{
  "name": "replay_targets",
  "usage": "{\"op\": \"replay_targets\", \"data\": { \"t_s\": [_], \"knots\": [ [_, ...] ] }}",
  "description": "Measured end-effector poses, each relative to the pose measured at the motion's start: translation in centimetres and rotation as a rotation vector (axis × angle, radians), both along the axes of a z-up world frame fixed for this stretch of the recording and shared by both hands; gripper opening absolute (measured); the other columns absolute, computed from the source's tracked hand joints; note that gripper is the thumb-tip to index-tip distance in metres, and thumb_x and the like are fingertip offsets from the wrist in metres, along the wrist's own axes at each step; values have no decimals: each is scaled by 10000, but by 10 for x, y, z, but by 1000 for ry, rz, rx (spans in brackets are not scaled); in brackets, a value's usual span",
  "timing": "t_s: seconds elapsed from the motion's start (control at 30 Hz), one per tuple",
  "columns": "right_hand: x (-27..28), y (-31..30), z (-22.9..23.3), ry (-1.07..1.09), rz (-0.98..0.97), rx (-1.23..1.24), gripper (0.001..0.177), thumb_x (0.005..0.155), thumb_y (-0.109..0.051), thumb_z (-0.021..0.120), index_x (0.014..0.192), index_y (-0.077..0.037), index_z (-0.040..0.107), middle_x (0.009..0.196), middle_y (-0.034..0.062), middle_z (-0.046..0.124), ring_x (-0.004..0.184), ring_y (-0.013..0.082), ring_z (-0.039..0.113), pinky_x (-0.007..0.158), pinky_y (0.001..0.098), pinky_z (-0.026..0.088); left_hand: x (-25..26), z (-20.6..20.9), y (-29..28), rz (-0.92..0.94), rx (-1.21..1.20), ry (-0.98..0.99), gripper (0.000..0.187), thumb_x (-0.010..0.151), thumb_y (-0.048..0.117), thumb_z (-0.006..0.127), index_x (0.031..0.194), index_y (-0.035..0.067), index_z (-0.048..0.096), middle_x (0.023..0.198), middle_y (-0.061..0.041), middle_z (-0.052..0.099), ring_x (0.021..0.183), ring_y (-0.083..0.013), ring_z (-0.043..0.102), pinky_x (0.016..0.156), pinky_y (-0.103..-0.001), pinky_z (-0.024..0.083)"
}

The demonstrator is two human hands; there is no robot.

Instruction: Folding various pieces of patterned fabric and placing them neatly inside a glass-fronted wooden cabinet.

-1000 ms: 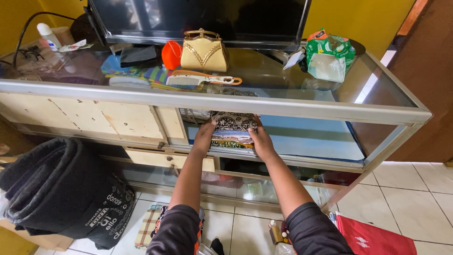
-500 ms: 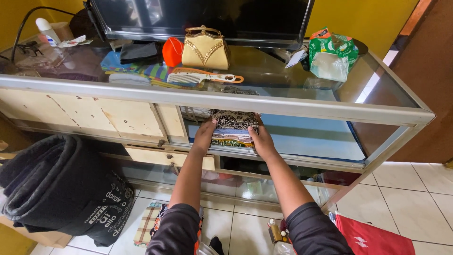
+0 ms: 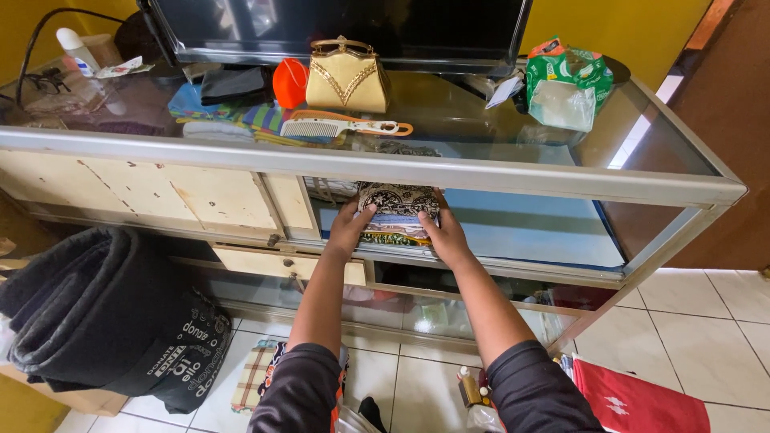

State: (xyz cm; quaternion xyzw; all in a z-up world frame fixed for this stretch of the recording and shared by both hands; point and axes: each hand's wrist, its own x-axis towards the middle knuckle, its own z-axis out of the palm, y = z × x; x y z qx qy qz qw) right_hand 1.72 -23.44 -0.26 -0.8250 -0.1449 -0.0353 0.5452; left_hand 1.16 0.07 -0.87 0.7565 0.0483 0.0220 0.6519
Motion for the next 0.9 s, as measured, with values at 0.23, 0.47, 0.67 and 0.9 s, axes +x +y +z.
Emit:
{"op": "replay_targets", "data": {
  "t_s": [0.23,0.47,0.67,0.9],
  "knots": [
    [-3,2,3,14,-17,-16,882,956,-659,506,1654,-247,159,1602,295,311,1430,518,348,1171,596,296,-2,1,0,-29,19,-29,1118,877,690,717,1615,-20,268,1693,-247,140,1575,-399,63,1298,-525,94],
    [-8,7,8,31,-23,51,983,912,-667,572,1637,-140,168,1627,279,269,1482,472,284,1213,562,225,6,-12,3,-22,15,-42,1083,884,679,725,1614,13,284,1680,-229,192,1566,-391,122,1292,-538,141],
    [-19,12,20,40,-15,64,942,941,-667,534,1623,-98,220,1627,265,274,1499,438,266,1227,539,194,22,-30,12,-8,25,-24,1042,894,723,695,1598,40,344,1677,-200,225,1563,-379,148,1297,-531,160],
    [-20,13,22,3,-11,34,967,944,-666,521,1615,-41,217,1614,299,270,1506,451,245,1230,537,181,17,-21,6,28,24,16,1013,882,725,708,1594,84,382,1683,-159,242,1566,-353,156,1296,-519,167]
  ]
}}
